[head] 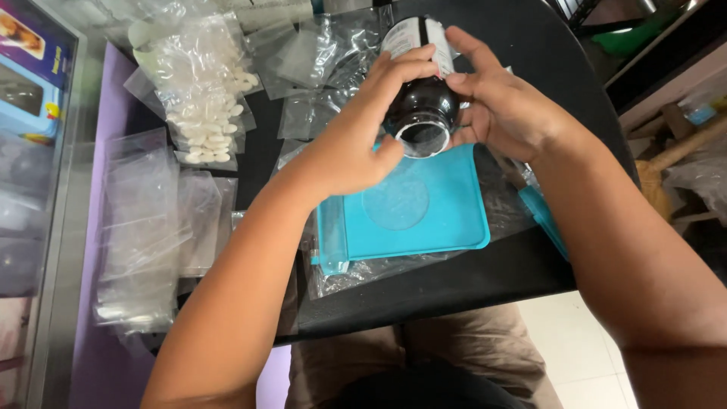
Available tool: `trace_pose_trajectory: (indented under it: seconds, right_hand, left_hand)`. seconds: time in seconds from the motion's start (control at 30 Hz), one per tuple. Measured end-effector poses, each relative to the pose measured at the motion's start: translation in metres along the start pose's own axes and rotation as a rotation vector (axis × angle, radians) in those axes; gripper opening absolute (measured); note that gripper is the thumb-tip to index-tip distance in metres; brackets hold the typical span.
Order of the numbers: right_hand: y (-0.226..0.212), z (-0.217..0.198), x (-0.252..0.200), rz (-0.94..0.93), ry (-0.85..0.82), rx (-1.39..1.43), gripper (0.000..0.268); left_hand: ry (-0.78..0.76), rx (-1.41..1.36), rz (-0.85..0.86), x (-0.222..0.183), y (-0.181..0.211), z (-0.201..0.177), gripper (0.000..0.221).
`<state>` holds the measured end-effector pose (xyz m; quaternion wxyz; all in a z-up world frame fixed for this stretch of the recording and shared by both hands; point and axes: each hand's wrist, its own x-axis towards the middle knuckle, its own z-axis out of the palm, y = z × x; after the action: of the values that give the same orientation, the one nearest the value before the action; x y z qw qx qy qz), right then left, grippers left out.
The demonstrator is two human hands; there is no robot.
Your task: Portioning collagen pills from a large bottle into individual plastic bags using a counting tray.
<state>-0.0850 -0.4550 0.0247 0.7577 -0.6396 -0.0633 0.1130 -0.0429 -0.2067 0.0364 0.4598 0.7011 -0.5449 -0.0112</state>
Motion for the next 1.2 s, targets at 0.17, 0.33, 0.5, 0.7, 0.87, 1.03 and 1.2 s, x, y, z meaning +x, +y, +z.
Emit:
trace_pose_trajectory:
  seconds: [0.17, 0.33, 0.5, 0.7, 0.87, 1.03, 1.2]
  right_hand:
    - [0.004, -0.001, -0.004, -0.077, 0.006, -0.043, 0.088]
    - [0.005, -0.002, -0.006, -0.112, 0.026, -0.131, 0.090]
    - [0.009, -0.004, -0.010, -0.155, 0.045, -0.158, 0.094]
    - [0.006, 0.004, -0.012, -0.188, 0.031, -0.170, 0.098]
    - [0.008, 0.001, -0.013, -0.205, 0.050, -0.226, 0.101]
    - [0.010, -0.001, -0.013, -0.215, 0.039, -0.242, 0.102]
    - [0.012, -0.004, -0.012, -0.227, -0.002, -0.216, 0.102]
  left_hand:
    - [0.101, 0.010, -0.022, -0.001, -0.007, 0.007, 0.042]
    - [0.235, 0.071, -0.053, -0.005, -0.022, 0.022, 0.047]
    - [0.275, 0.106, -0.098, -0.006, -0.033, 0.028, 0.089]
    - [0.291, 0.028, -0.144, -0.008, -0.043, 0.030, 0.098]
    - [0.255, -0.009, -0.138, -0.010, -0.039, 0.029, 0.098]
    - [0.229, -0.059, -0.103, -0.011, -0.038, 0.027, 0.102]
    - [0.233, -0.051, -0.098, -0.012, -0.038, 0.026, 0.104]
